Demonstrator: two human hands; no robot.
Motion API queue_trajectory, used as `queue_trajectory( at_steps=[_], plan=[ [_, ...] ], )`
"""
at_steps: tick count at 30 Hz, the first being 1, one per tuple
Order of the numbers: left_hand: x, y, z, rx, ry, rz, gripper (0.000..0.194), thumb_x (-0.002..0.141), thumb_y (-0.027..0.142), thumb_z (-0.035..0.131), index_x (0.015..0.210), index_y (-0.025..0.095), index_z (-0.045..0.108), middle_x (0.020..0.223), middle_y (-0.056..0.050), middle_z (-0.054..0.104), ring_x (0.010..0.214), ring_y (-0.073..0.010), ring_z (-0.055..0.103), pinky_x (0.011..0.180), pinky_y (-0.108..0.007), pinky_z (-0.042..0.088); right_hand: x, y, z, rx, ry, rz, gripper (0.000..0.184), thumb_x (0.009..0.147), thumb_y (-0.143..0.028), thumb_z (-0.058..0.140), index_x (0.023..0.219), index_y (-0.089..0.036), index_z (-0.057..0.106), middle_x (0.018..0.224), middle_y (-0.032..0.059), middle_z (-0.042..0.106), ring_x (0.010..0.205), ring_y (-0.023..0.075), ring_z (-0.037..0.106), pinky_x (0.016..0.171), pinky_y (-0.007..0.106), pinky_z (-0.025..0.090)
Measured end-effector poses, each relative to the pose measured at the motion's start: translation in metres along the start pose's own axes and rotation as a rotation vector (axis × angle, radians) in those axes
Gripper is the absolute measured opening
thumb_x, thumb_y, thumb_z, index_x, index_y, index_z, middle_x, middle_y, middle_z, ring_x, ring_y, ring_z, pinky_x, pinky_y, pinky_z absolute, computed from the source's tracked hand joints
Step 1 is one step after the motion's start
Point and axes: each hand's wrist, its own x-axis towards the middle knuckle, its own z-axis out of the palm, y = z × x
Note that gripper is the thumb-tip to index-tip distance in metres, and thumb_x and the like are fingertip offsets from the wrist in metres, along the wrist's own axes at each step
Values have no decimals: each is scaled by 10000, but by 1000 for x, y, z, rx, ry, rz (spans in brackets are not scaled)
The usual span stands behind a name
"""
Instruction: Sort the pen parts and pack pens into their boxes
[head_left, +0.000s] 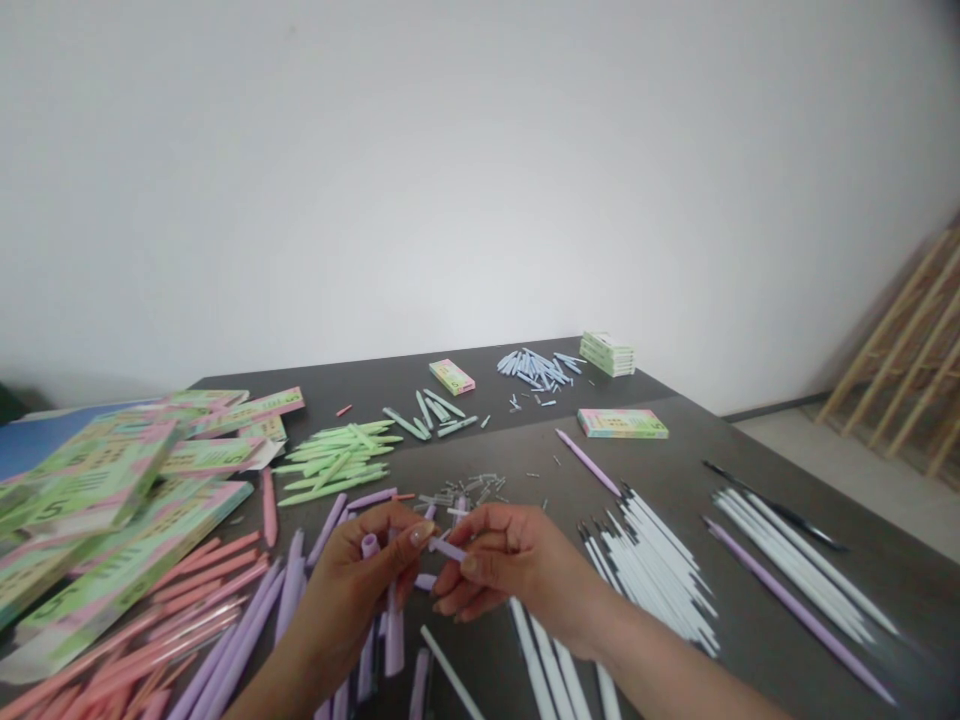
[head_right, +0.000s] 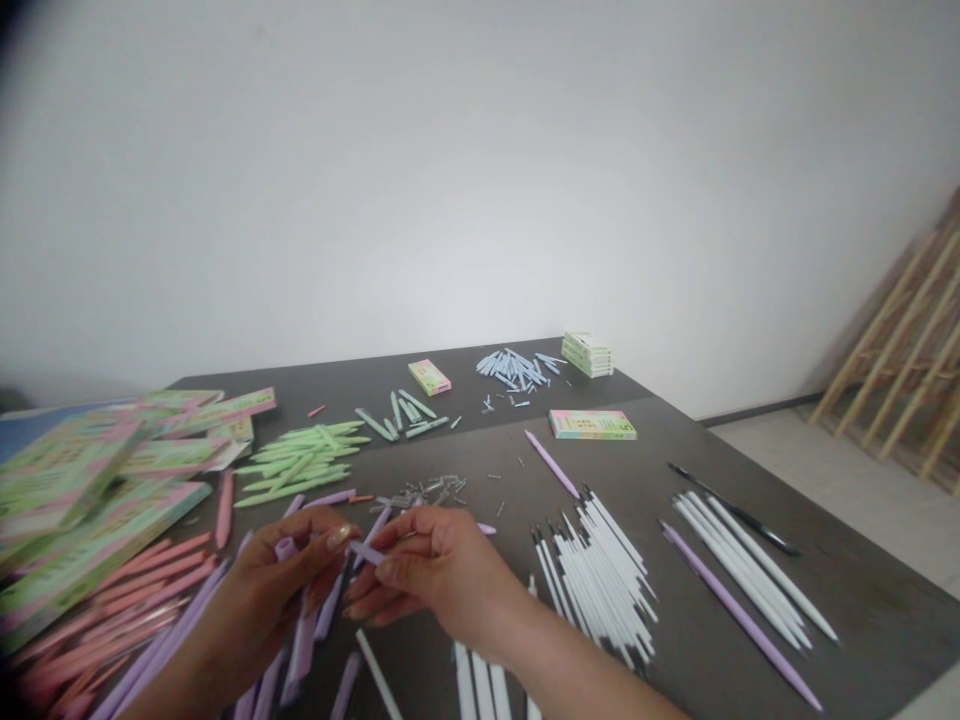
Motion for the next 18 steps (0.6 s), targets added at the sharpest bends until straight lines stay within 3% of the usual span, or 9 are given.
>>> queue_trajectory(
  at_steps=[9, 18],
  plan=[
    [-4, -2, 5, 41, 78, 75, 279, 723, 355, 622, 531, 169, 542, 375, 63, 431, 392, -57, 289, 409, -202, 214, 0, 4, 5, -114, 244, -192, 180, 621, -279, 723, 669, -127, 641, 573, 9, 666, 467, 104, 616, 485, 197, 490],
    [-7, -2, 9, 80, 133, 91, 341, 731, 382, 608, 487, 173, 495, 353, 65, 428, 389, -63, 286, 438, -217, 234, -1, 11, 3, -272, 260, -374, 35, 700, -189, 659, 718, -175, 685, 593, -6, 662, 555, 130, 642, 553, 228, 512]
  ],
)
